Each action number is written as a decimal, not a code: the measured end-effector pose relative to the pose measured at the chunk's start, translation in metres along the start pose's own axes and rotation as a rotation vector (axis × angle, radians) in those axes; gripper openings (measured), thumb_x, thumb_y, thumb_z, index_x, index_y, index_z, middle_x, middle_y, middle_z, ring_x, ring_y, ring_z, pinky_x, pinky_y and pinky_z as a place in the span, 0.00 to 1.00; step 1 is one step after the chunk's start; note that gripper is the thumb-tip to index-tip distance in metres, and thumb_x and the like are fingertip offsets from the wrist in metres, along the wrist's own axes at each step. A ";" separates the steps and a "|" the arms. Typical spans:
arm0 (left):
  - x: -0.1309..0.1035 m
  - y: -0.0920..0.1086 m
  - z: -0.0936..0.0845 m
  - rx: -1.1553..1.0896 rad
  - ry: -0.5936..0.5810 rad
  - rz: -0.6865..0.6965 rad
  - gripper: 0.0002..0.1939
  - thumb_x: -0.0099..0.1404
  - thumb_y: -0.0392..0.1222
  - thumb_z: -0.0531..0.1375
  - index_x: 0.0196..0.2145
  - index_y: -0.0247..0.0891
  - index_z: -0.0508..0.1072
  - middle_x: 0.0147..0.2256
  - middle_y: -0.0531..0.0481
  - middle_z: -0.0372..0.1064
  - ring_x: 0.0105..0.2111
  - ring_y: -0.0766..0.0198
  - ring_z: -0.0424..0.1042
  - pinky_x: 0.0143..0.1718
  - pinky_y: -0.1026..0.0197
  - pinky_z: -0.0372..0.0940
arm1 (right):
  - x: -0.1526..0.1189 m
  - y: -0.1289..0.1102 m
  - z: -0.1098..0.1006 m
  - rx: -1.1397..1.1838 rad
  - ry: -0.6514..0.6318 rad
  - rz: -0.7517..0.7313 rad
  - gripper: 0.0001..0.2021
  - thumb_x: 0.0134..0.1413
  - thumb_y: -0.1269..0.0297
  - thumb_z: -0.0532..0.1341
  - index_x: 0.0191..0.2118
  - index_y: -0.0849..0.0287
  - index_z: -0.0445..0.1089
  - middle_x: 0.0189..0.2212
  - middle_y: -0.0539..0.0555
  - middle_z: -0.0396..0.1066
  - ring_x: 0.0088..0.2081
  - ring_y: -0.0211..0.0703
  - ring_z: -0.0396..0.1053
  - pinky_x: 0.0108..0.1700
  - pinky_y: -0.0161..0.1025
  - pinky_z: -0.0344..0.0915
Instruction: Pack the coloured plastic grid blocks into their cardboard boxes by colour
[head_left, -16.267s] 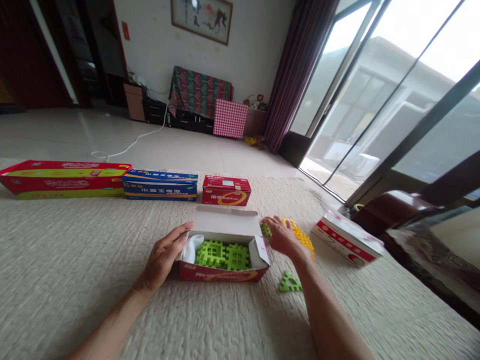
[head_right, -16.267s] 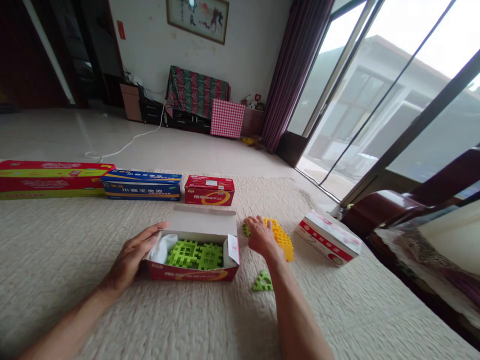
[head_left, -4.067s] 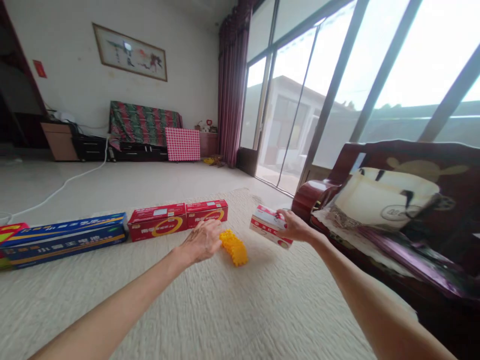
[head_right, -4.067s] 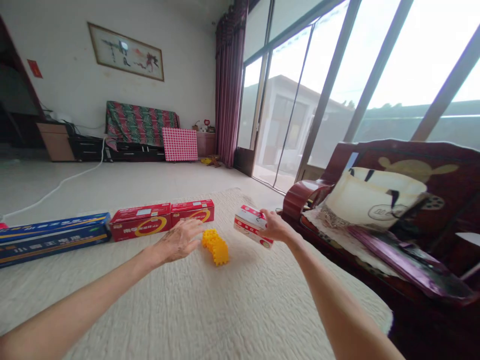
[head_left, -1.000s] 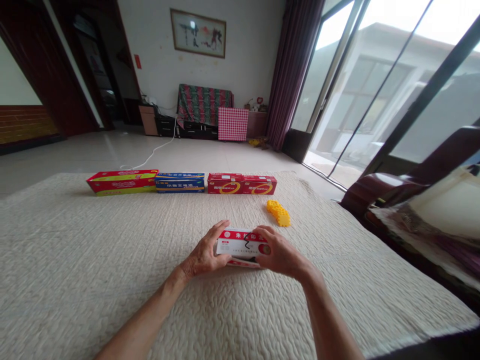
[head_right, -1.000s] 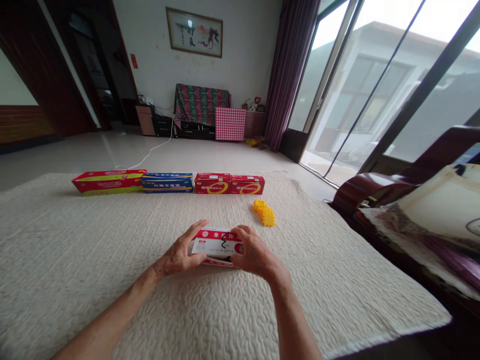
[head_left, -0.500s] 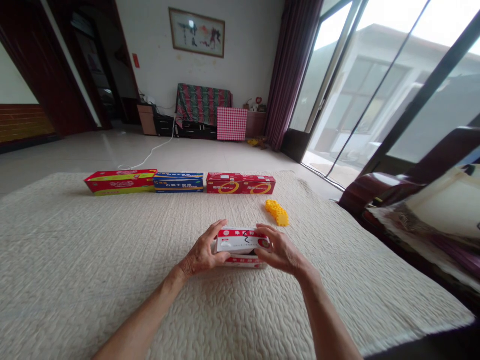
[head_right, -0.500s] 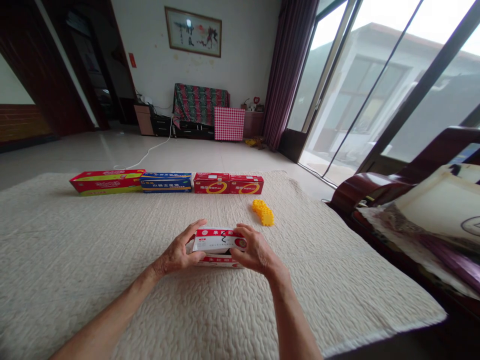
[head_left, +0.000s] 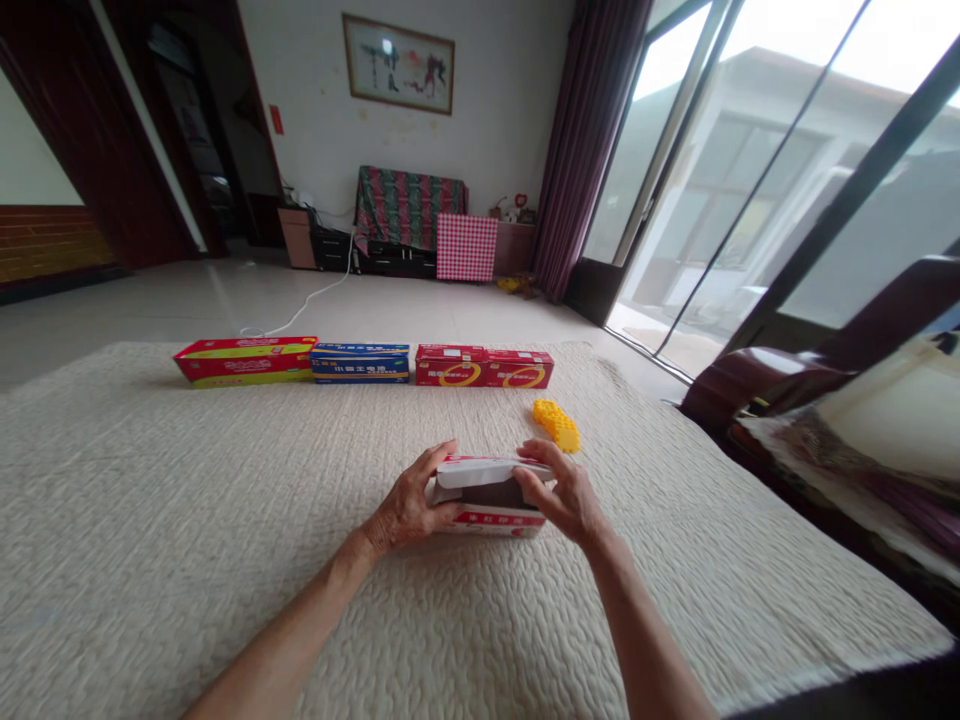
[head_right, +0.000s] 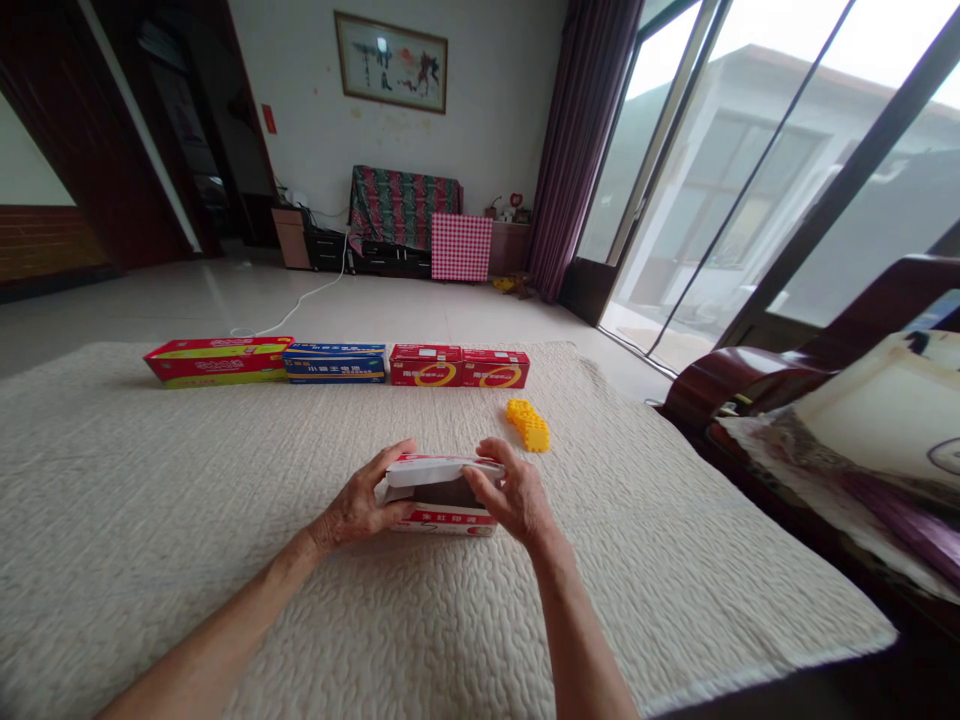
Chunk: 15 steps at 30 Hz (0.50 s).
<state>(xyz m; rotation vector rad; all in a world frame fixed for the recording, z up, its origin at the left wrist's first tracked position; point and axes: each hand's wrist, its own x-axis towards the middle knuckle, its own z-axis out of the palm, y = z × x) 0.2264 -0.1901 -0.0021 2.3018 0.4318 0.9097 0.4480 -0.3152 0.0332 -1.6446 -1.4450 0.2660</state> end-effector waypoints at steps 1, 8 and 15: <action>-0.001 0.001 0.000 -0.022 -0.003 0.004 0.38 0.57 0.44 0.64 0.62 0.38 0.56 0.59 0.38 0.60 0.58 0.50 0.63 0.58 0.47 0.60 | 0.001 0.002 0.001 0.054 0.027 0.041 0.19 0.55 0.51 0.59 0.48 0.57 0.65 0.44 0.59 0.74 0.39 0.48 0.74 0.39 0.44 0.72; 0.001 0.000 0.006 -0.216 0.207 -0.232 0.19 0.68 0.51 0.52 0.49 0.38 0.72 0.43 0.47 0.74 0.45 0.58 0.72 0.46 0.59 0.66 | 0.006 0.017 0.012 0.302 0.243 0.177 0.23 0.52 0.46 0.59 0.47 0.58 0.62 0.42 0.61 0.74 0.39 0.48 0.75 0.39 0.45 0.72; 0.003 -0.014 0.006 -0.178 0.384 -0.350 0.18 0.65 0.52 0.54 0.27 0.35 0.72 0.20 0.57 0.60 0.22 0.68 0.63 0.23 0.67 0.58 | 0.004 0.010 0.026 0.162 0.317 0.184 0.14 0.53 0.50 0.58 0.33 0.57 0.68 0.29 0.54 0.75 0.33 0.47 0.74 0.33 0.40 0.70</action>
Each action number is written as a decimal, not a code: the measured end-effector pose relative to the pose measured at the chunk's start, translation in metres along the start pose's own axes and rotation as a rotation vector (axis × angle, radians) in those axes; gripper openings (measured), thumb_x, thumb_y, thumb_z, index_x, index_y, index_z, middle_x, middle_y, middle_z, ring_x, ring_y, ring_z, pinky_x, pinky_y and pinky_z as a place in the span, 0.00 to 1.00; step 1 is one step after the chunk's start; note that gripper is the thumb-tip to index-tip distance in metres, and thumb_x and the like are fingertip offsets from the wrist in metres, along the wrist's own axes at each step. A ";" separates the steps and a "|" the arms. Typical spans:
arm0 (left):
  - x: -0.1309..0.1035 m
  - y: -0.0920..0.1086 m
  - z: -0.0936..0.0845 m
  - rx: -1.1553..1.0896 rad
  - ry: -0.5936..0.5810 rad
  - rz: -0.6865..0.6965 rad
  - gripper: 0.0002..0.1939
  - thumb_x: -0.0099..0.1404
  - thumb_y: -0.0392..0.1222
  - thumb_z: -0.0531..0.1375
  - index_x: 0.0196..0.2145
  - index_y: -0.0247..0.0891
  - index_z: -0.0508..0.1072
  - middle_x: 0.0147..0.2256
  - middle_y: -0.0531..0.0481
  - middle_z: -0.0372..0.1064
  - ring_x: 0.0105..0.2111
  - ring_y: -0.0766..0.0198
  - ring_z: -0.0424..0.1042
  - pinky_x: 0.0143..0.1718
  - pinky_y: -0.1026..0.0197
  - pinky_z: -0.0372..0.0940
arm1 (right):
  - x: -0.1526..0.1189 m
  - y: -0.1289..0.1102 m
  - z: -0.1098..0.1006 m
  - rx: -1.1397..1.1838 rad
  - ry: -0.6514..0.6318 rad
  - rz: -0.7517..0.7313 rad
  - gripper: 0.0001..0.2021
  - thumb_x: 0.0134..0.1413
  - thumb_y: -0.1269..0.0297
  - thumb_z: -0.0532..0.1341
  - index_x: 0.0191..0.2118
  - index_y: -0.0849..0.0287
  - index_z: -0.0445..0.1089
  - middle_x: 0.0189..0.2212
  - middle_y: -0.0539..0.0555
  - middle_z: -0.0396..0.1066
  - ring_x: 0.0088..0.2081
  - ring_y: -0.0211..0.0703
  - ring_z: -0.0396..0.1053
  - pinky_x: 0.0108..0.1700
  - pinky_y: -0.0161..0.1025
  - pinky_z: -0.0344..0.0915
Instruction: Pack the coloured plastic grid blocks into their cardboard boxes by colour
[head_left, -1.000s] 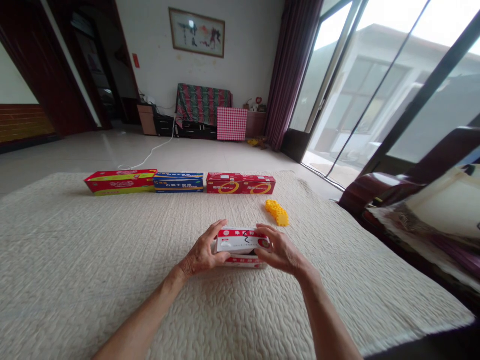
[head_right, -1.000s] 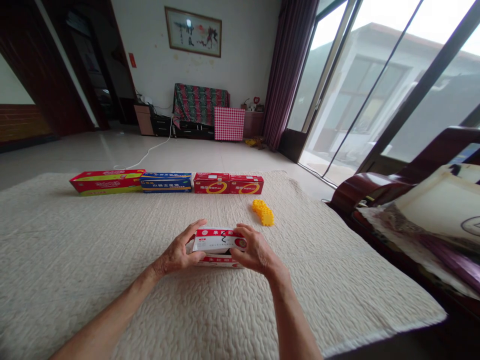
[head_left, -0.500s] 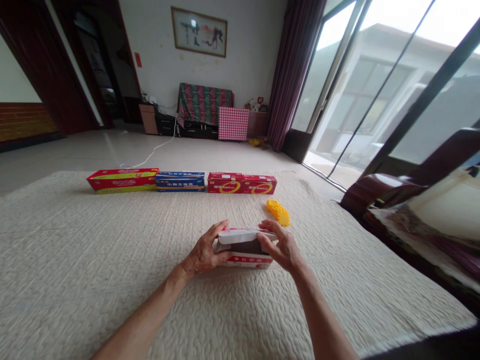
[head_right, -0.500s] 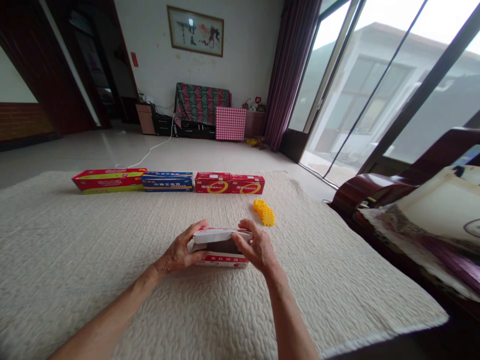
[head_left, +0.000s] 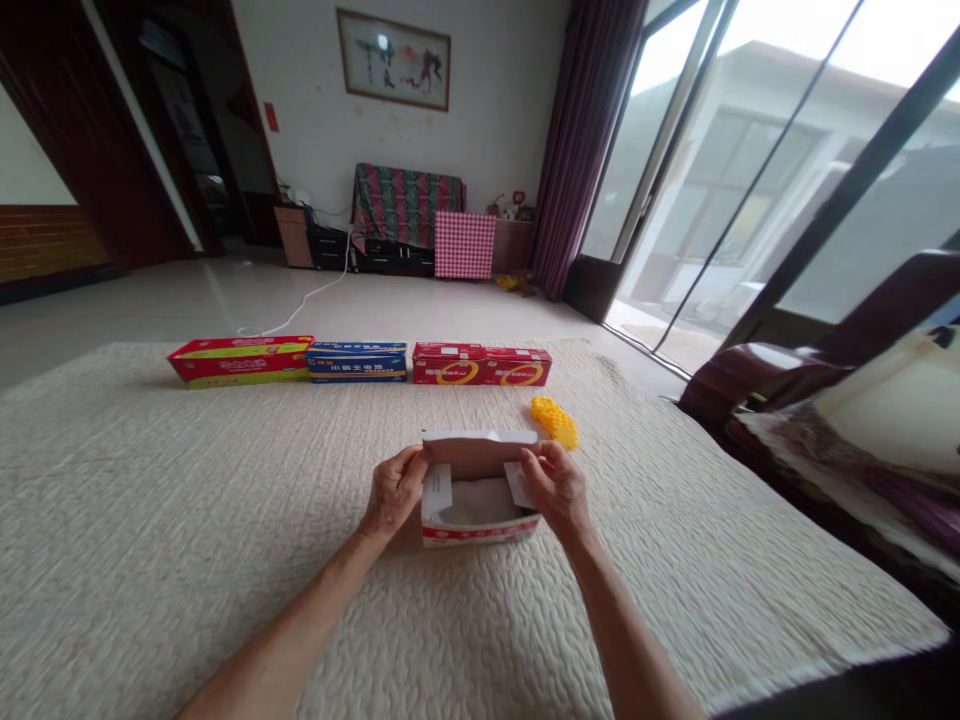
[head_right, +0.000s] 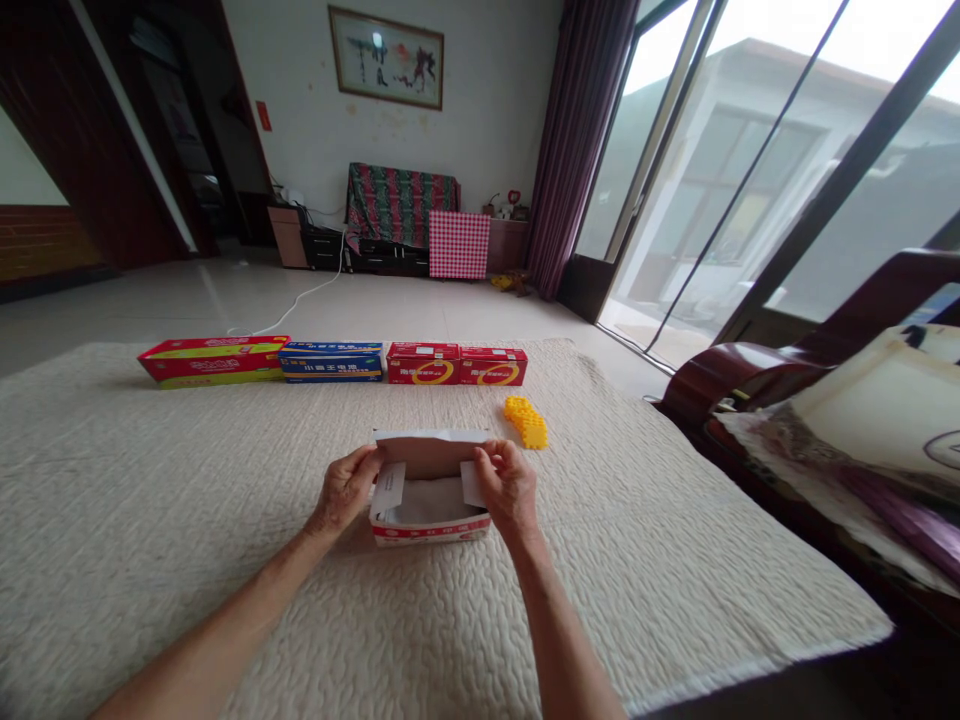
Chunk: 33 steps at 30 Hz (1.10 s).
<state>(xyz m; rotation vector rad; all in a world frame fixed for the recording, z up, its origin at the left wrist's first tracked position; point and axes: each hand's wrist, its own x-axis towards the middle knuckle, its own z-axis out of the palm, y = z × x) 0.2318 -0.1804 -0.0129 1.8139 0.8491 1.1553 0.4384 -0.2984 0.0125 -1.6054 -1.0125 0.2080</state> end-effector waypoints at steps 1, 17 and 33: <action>0.001 -0.001 0.000 0.008 0.015 -0.007 0.17 0.65 0.52 0.54 0.28 0.35 0.72 0.20 0.57 0.60 0.22 0.68 0.62 0.23 0.67 0.57 | -0.001 -0.002 0.001 -0.021 -0.038 -0.019 0.14 0.53 0.51 0.58 0.35 0.57 0.69 0.30 0.54 0.75 0.33 0.47 0.74 0.33 0.40 0.70; -0.002 0.036 -0.009 0.461 -0.217 0.678 0.15 0.60 0.38 0.60 0.46 0.36 0.73 0.53 0.40 0.68 0.56 0.51 0.63 0.58 0.45 0.60 | -0.005 -0.004 -0.005 -0.228 -0.365 -0.127 0.27 0.46 0.59 0.62 0.54 0.61 0.66 0.61 0.66 0.55 0.61 0.59 0.57 0.58 0.55 0.59; -0.003 0.047 -0.018 0.556 -0.566 0.520 0.29 0.54 0.51 0.66 0.51 0.34 0.72 0.54 0.36 0.67 0.61 0.44 0.56 0.58 0.39 0.57 | 0.010 0.004 -0.040 -0.487 -0.132 -0.246 0.15 0.45 0.66 0.61 0.42 0.58 0.71 0.43 0.59 0.69 0.44 0.51 0.68 0.47 0.50 0.65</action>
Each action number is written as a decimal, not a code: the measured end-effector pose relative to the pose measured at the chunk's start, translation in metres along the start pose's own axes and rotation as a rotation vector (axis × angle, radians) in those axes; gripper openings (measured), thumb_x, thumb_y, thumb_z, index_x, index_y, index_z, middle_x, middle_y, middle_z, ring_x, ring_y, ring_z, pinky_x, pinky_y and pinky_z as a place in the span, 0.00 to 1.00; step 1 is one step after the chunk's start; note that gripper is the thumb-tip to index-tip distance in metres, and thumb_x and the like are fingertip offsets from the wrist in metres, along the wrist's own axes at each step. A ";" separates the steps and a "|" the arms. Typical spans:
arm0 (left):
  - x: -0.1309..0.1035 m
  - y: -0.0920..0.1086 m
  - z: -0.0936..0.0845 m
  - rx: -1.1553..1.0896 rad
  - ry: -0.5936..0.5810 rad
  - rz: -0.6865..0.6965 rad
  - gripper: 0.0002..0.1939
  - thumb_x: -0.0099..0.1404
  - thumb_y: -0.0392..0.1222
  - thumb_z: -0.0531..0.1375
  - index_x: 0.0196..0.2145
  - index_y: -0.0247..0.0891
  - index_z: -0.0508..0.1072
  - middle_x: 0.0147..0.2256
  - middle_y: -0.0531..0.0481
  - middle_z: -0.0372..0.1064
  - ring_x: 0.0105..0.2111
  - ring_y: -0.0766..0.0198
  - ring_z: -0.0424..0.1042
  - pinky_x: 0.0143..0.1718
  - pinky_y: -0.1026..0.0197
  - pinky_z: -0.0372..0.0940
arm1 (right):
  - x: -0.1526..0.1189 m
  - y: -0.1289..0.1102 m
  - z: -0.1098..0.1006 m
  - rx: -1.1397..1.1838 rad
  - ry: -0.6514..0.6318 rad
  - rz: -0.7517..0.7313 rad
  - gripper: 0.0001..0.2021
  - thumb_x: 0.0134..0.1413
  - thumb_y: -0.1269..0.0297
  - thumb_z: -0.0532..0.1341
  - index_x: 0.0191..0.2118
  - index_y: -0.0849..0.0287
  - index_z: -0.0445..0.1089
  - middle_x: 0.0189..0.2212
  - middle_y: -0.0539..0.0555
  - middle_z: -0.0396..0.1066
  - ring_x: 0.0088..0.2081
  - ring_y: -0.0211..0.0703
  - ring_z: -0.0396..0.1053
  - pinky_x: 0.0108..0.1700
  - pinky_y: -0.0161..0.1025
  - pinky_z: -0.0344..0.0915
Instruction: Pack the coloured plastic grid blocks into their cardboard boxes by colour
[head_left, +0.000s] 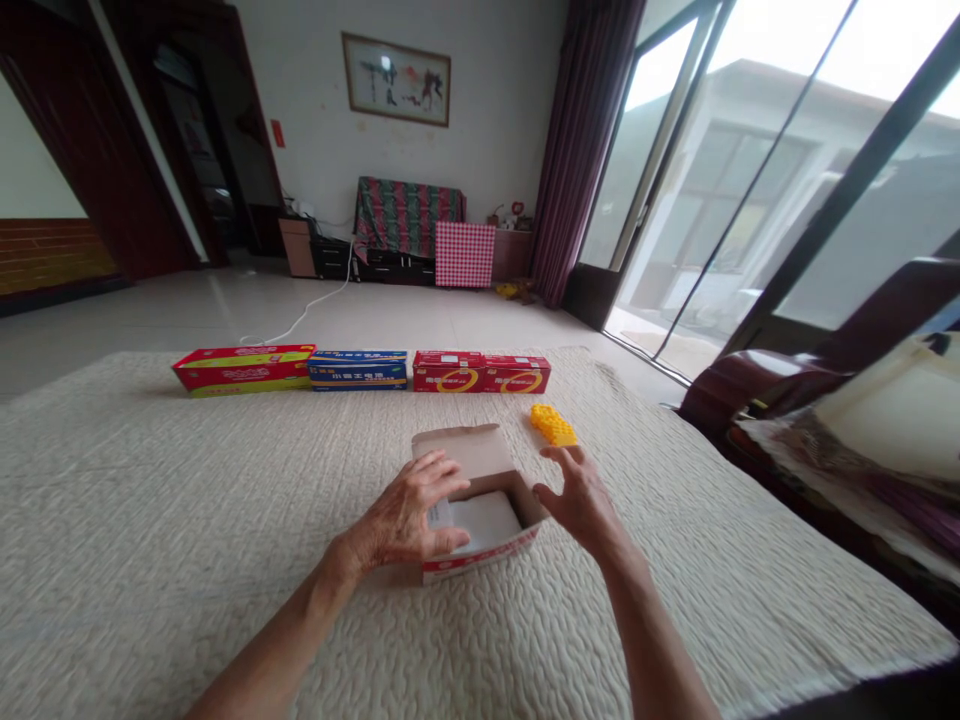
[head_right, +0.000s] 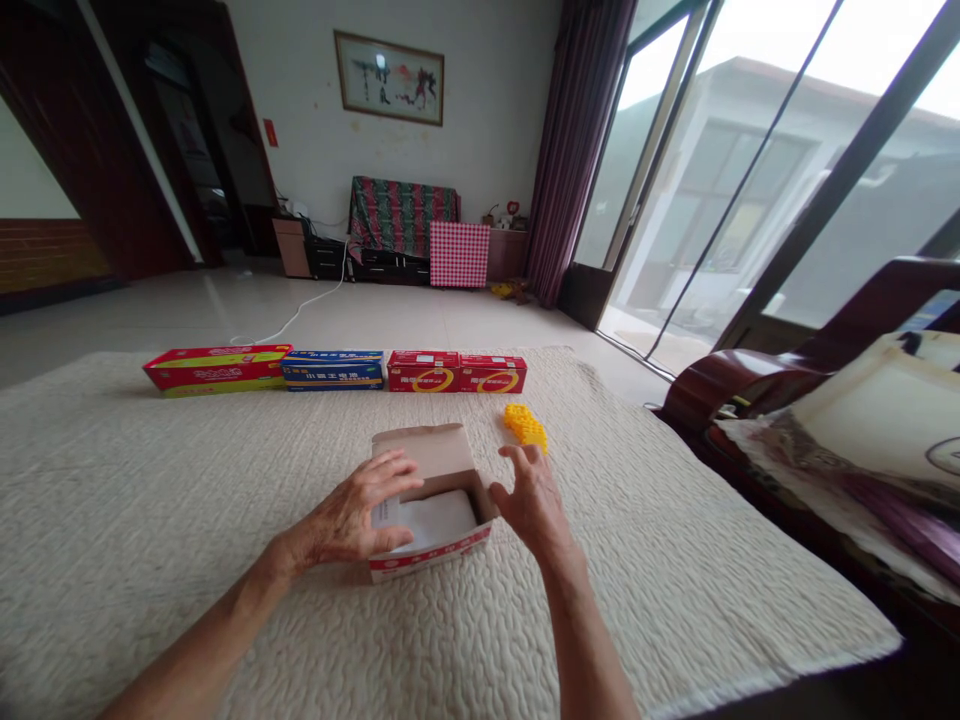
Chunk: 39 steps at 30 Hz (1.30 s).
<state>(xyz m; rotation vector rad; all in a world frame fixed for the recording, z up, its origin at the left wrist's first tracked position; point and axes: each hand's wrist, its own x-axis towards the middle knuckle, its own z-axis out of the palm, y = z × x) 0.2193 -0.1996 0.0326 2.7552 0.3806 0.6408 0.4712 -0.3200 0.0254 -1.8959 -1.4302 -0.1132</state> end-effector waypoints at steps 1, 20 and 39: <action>0.000 0.000 0.001 0.015 -0.017 0.003 0.30 0.53 0.50 0.67 0.51 0.34 0.72 0.55 0.36 0.66 0.61 0.43 0.56 0.58 0.39 0.56 | -0.001 -0.004 0.001 0.001 -0.026 -0.014 0.13 0.48 0.66 0.60 0.42 0.59 0.71 0.41 0.59 0.70 0.42 0.49 0.69 0.45 0.48 0.66; -0.002 -0.017 -0.012 -0.049 0.268 0.031 0.17 0.60 0.28 0.51 0.41 0.38 0.75 0.49 0.43 0.72 0.52 0.57 0.69 0.54 0.51 0.66 | 0.004 -0.004 0.020 0.118 -0.014 0.055 0.22 0.49 0.72 0.52 0.51 0.59 0.67 0.35 0.55 0.71 0.30 0.41 0.69 0.35 0.39 0.67; 0.062 -0.074 0.028 0.052 0.286 0.095 0.17 0.63 0.31 0.51 0.46 0.39 0.73 0.51 0.44 0.70 0.53 0.58 0.69 0.54 0.53 0.66 | 0.067 0.031 0.062 0.235 0.110 0.116 0.21 0.45 0.76 0.53 0.46 0.60 0.71 0.37 0.56 0.73 0.32 0.42 0.70 0.38 0.40 0.69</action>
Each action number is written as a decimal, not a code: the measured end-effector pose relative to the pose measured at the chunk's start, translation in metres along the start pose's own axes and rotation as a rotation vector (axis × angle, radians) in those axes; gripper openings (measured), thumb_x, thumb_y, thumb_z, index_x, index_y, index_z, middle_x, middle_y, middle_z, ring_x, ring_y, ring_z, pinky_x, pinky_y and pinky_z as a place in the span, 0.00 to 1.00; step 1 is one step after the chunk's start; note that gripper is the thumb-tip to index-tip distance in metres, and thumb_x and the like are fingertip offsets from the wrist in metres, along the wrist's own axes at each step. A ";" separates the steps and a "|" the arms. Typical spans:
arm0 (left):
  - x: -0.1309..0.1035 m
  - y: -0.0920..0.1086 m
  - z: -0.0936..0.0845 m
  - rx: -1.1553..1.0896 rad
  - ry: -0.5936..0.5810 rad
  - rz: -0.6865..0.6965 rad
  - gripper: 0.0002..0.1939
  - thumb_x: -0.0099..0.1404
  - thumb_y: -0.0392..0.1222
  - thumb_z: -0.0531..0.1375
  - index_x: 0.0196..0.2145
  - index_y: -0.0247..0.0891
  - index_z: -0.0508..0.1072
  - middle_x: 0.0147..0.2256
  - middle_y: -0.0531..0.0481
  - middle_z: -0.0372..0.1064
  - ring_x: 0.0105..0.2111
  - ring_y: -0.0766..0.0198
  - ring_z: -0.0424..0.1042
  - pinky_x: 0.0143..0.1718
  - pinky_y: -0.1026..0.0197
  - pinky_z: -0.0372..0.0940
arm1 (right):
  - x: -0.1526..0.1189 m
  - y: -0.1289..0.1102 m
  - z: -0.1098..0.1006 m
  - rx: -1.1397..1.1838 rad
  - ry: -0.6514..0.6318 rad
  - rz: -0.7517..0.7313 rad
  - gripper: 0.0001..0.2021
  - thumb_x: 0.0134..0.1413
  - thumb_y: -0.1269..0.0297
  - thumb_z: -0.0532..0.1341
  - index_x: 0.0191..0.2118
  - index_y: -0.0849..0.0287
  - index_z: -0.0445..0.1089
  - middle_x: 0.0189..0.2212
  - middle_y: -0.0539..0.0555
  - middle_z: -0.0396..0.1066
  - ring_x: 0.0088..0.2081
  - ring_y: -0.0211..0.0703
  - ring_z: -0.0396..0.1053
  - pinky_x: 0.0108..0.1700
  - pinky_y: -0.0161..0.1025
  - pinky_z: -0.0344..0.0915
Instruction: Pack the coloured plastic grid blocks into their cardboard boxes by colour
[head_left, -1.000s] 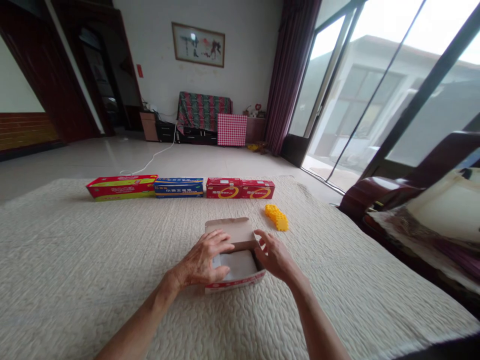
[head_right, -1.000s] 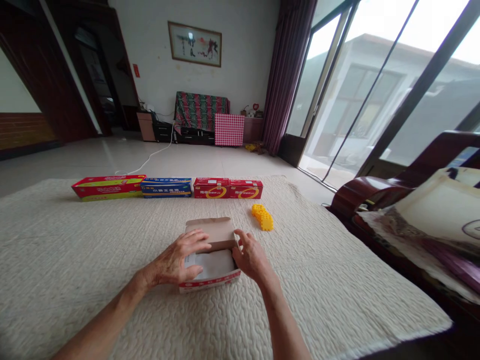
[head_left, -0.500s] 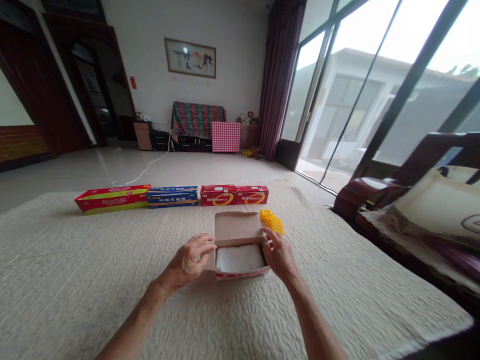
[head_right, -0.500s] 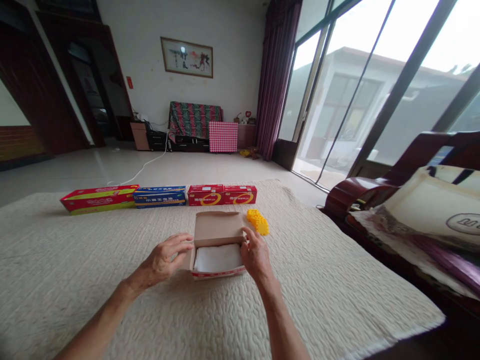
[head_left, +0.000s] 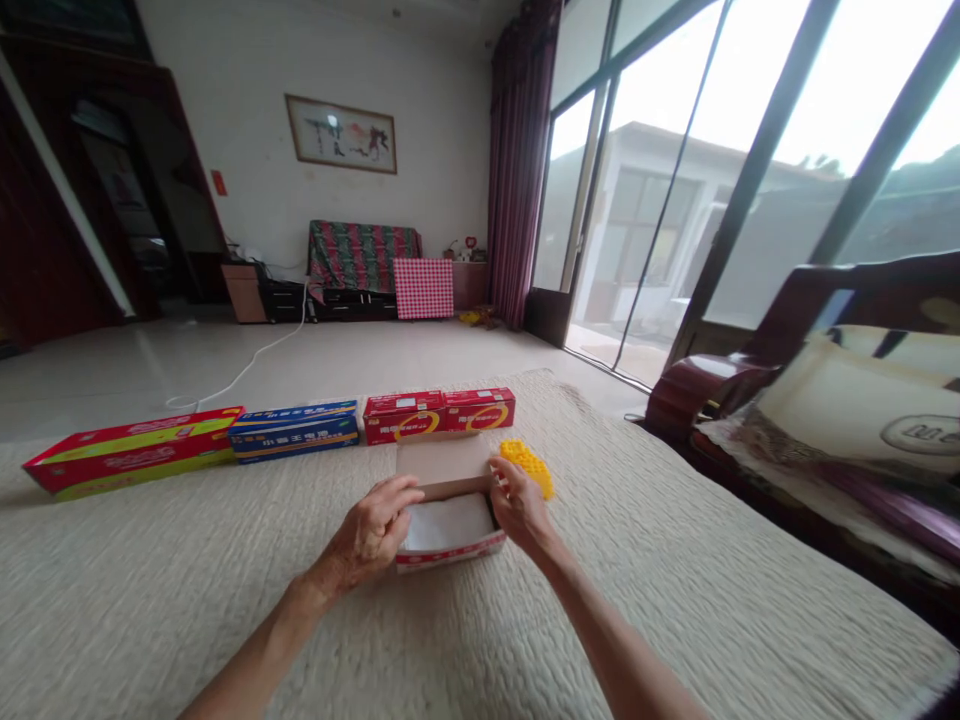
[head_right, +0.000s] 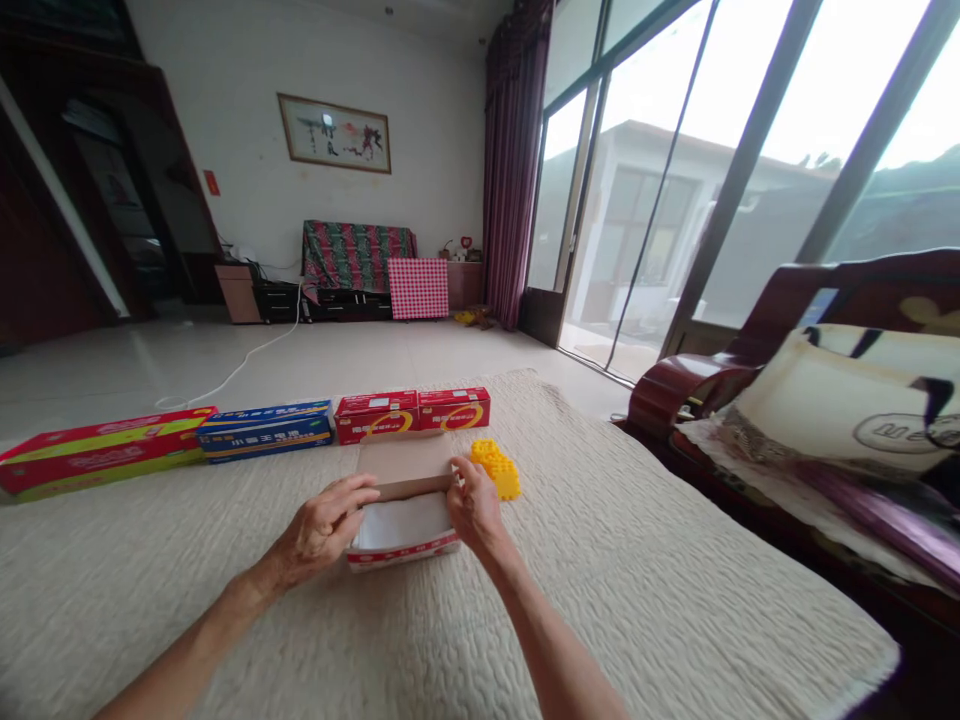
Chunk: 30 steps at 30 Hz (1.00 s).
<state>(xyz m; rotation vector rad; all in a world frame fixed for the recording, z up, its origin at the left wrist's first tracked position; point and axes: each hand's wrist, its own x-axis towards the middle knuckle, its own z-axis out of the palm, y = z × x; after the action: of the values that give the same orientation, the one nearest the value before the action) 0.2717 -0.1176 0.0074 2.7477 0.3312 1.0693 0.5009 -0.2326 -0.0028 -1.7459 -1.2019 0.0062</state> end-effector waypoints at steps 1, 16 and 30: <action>0.003 -0.005 0.003 -0.004 0.026 -0.014 0.15 0.63 0.33 0.53 0.45 0.39 0.73 0.50 0.44 0.70 0.52 0.57 0.69 0.53 0.53 0.66 | 0.006 0.002 0.003 0.008 -0.005 0.002 0.21 0.45 0.76 0.53 0.46 0.59 0.71 0.36 0.55 0.73 0.32 0.41 0.70 0.37 0.39 0.68; -0.003 -0.051 0.032 -0.139 0.033 0.006 0.22 0.66 0.35 0.49 0.57 0.42 0.66 0.59 0.45 0.62 0.62 0.53 0.57 0.62 0.46 0.54 | 0.025 0.012 0.010 0.231 -0.125 0.078 0.14 0.49 0.70 0.55 0.43 0.56 0.71 0.35 0.52 0.72 0.30 0.37 0.67 0.30 0.32 0.66; 0.003 -0.046 0.020 -0.191 -0.041 0.040 0.19 0.65 0.40 0.54 0.53 0.47 0.69 0.57 0.47 0.66 0.58 0.52 0.64 0.59 0.47 0.58 | 0.039 0.039 -0.035 -0.014 0.008 0.086 0.13 0.55 0.60 0.54 0.42 0.58 0.70 0.34 0.54 0.72 0.32 0.40 0.70 0.34 0.37 0.67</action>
<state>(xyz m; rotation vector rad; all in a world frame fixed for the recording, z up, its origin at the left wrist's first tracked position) 0.2812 -0.0739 -0.0161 2.6123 0.1592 0.9962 0.5653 -0.2309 0.0071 -1.8066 -1.1229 0.0416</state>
